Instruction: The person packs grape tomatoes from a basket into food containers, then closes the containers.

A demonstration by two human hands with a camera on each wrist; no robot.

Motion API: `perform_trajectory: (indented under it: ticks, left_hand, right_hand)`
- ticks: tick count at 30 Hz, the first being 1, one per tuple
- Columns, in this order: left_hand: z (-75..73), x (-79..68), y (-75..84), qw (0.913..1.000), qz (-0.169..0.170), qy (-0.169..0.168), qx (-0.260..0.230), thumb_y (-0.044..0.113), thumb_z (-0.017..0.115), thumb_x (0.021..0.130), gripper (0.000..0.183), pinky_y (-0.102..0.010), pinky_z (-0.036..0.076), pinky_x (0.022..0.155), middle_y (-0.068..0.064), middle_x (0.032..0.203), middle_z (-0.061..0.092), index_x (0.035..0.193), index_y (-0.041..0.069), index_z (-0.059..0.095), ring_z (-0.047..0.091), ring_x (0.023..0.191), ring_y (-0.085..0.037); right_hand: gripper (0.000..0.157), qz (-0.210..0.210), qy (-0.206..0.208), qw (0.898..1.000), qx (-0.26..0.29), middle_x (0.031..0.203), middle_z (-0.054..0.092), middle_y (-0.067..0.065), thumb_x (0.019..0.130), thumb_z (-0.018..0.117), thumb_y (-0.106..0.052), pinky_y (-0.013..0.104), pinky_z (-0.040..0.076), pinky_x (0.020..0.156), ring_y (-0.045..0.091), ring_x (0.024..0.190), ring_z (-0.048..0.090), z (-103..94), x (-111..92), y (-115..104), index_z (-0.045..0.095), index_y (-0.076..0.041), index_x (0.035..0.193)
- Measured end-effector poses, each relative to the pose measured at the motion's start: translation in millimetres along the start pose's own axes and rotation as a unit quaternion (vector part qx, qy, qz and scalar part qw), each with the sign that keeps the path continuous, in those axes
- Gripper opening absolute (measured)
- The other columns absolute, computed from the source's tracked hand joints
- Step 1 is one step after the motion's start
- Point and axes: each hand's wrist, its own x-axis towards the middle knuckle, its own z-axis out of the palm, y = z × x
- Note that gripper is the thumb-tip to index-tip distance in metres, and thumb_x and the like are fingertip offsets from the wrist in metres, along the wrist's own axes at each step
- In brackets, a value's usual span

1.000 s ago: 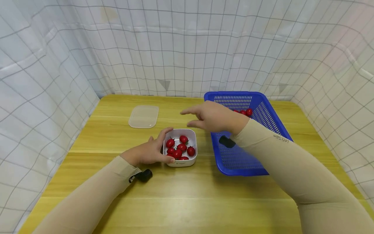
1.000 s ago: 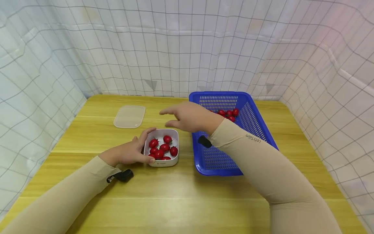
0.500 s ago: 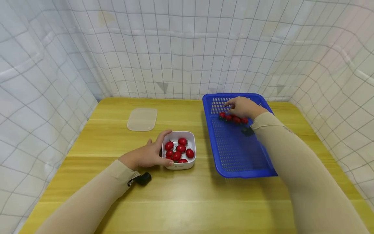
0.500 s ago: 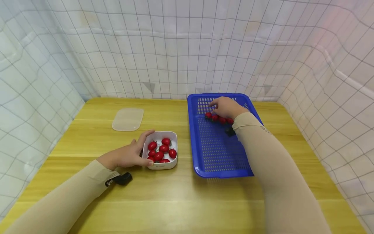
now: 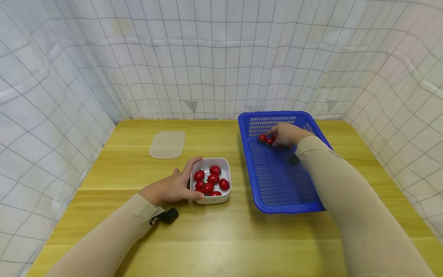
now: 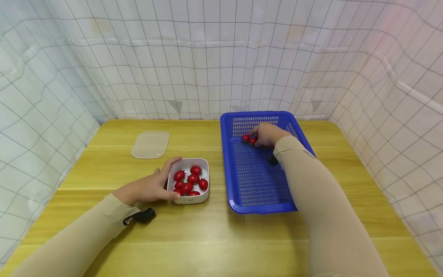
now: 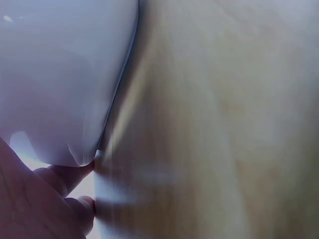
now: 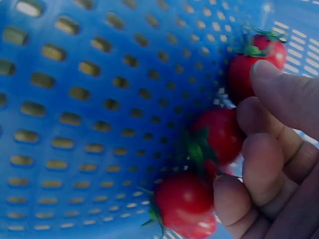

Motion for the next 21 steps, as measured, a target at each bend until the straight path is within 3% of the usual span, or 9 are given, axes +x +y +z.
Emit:
perform_trajectory:
  ticks: [4, 8, 21]
  left_hand:
    - [0.6, -0.1, 0.4, 1.0000, -0.004, 0.000, 0.001, 0.051, 0.083, 0.083, 0.119, -0.073, -0.012, 0.124, -0.019, 0.169, 0.029, 0.167, 0.025, 0.002, 0.025, 0.158, -0.050]
    - [0.7, -0.3, 0.3, 1.0000, -0.008, 0.001, 0.003, 0.051, 0.083, 0.083, 0.119, -0.074, -0.011, 0.124, -0.019, 0.170, 0.026, 0.167, 0.025, 0.002, 0.020, 0.158, -0.054]
    - [-0.1, -1.5, 2.2, 0.9999, -0.009, 0.000, -0.004, 0.049, 0.083, 0.084, 0.117, -0.076, -0.009, 0.123, -0.020, 0.169, 0.025, 0.166, 0.026, 0.002, 0.009, 0.158, -0.059]
  right_hand:
    - [0.052, -0.017, 0.009, 1.000, -0.020, 0.117, 0.073, 0.014, 0.090, 0.075, -0.004, 0.039, 0.053, 0.084, 0.020, 0.082, 0.060, 4.5, 2, 3, 0.066, -0.003, 0.141]
    - [0.047, -0.030, 0.015, 0.999, -0.033, 0.115, 0.074, 0.014, 0.092, 0.075, -0.008, 0.046, 0.052, 0.095, 0.024, 0.091, 0.062, 7.2, 4, 5, 0.068, -0.002, 0.138]
    - [0.039, -0.023, 0.021, 0.999, -0.028, 0.120, 0.074, 0.015, 0.094, 0.077, -0.013, 0.053, 0.050, 0.105, 0.030, 0.105, 0.065, 12.3, 9, 6, 0.072, -0.004, 0.132]
